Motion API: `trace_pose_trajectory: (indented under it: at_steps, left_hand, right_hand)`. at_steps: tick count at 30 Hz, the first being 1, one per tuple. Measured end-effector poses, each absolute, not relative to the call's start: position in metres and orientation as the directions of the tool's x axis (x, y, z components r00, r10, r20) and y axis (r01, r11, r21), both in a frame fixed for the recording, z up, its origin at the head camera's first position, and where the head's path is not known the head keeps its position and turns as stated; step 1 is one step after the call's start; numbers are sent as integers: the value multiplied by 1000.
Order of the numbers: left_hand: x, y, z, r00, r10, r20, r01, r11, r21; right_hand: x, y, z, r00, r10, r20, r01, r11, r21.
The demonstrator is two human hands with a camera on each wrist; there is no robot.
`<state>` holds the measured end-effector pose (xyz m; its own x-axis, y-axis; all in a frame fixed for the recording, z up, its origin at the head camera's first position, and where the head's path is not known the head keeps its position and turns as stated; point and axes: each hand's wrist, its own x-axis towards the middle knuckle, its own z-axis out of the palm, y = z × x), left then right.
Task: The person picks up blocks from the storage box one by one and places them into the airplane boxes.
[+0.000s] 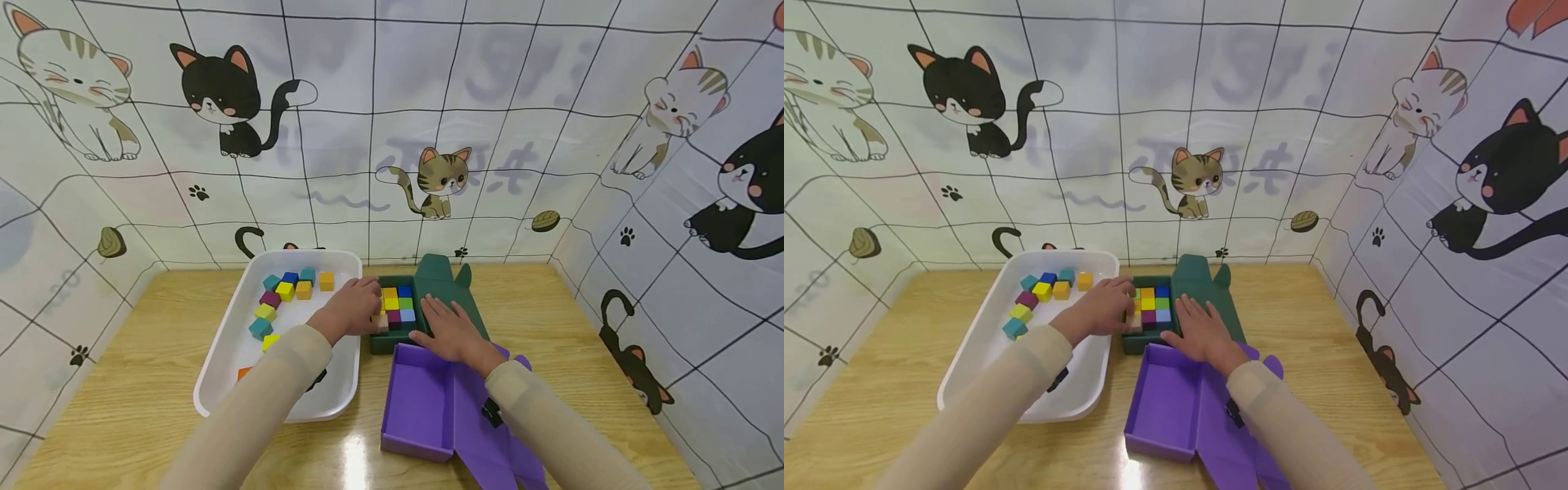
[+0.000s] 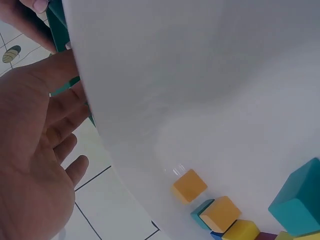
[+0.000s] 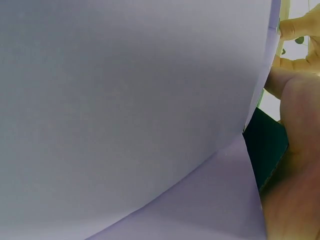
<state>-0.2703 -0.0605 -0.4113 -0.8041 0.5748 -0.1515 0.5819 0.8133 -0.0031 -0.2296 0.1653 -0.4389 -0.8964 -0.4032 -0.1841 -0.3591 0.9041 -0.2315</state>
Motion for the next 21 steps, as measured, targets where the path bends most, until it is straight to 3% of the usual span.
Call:
trace_pose_trajectory:
  at_steps: [21]
  left_hand:
    - [-266, -35, -414, -892, 404, -205, 437, 885, -159]
  right_hand:
    - [-228, 163, -440, -903, -394, -174, -356, 910, -212]
